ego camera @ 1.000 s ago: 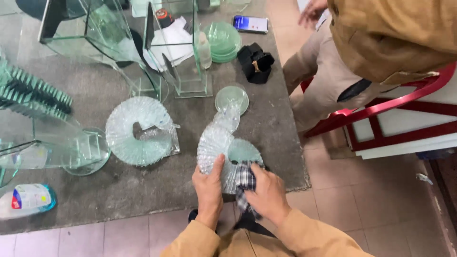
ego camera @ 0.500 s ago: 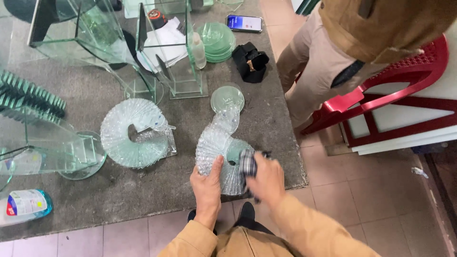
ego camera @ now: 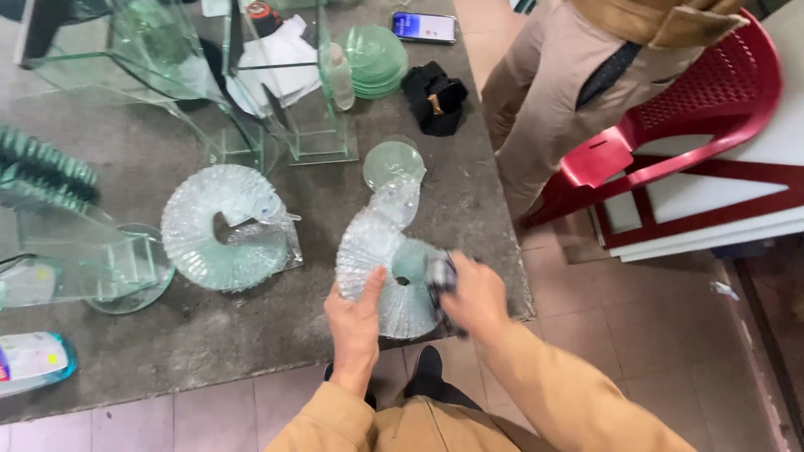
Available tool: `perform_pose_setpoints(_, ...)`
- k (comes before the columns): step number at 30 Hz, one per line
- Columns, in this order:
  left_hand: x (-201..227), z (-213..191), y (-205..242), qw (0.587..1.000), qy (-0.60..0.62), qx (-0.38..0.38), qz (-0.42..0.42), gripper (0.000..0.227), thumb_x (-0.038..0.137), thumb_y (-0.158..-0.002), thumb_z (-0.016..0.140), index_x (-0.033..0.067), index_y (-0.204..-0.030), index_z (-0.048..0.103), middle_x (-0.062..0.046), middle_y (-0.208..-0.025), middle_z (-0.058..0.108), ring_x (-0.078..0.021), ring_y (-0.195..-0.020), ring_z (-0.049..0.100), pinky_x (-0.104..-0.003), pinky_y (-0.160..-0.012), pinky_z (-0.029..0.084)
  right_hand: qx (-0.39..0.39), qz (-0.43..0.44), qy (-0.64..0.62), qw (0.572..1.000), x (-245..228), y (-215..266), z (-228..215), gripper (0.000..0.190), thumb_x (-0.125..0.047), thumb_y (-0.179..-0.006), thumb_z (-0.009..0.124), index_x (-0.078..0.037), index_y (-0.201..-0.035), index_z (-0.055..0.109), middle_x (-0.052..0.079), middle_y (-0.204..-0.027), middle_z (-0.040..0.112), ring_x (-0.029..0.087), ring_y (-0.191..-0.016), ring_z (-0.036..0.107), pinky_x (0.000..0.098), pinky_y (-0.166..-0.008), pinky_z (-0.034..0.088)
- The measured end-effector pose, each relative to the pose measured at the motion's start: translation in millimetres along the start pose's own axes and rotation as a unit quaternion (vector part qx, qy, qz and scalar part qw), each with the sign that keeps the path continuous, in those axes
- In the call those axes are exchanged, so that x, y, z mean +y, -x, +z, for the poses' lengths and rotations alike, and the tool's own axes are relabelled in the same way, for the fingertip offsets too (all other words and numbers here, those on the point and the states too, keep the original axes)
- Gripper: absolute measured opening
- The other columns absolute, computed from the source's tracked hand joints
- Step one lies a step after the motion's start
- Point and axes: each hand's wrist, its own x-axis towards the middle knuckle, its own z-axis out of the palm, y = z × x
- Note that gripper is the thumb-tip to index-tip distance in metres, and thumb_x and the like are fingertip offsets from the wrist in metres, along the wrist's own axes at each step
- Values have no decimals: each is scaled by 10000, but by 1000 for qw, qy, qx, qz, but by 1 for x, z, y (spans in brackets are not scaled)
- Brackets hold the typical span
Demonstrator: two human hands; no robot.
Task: Cleaning various glass sculptures on a workbench using a spray bottle and a cloth.
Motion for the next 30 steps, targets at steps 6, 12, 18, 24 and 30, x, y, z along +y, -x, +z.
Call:
perform_pose_setpoints(6, -7, 0, -2, 1000, 7, 13, 27, 875, 527, -796, 920, -129, -1260, 573, -30, -804, 587, -112, -1087, 557, -442, -1426, 180, -31, -1, 36, 999, -24, -43, -7, 317, -209, -835, 734, -165, -1095, 559, 157, -1005, 782, 500, -916, 731, 619, -756, 562)
perform_pose_setpoints(12, -12, -4, -5, 999, 28, 17, 2, 935, 474, -804, 914, -42, -1459, 491, -9, -850, 612, -156, -848, 632, -343, -1071, 513, -32, 18, -45, 998, -34, 55, -15, 471, -302, -785, 727, -183, -1225, 606, 144, -988, 815, 505, -940, 736, 597, -779, 562)
perform_pose_setpoints(18, -5, 5, 1, 1000, 16, 18, -12, 1332, 582, -735, 907, -114, -1678, 273, -58, -1060, 561, -161, -1156, 629, -412, -1356, 254, 52, 39, 12, 998, -25, -9, 8, 388, -325, -868, 788, -150, -1143, 577, 161, -973, 804, 513, -881, 734, 624, -806, 560)
perform_pose_setpoints(24, 29, -1, 17, 997, 69, -19, 43, 344, 297, -904, 864, 52, -1142, 820, -103, -1127, 876, -228, -1064, 809, -393, -1022, 643, 46, -3, -93, 995, -47, 58, -5, 388, -282, -803, 794, -150, -1128, 628, 158, -919, 807, 507, -881, 742, 589, -784, 556)
perform_pose_setpoints(30, 20, 3, 15, 997, 53, -2, 54, 407, 330, -832, 951, 22, -1057, 809, -99, -990, 831, -193, -972, 735, -401, -948, 595, 93, -26, -49, 994, -48, 47, 4, 535, -358, -798, 844, -77, -1229, 698, 174, -969, 803, 455, -907, 723, 559, -903, 507)
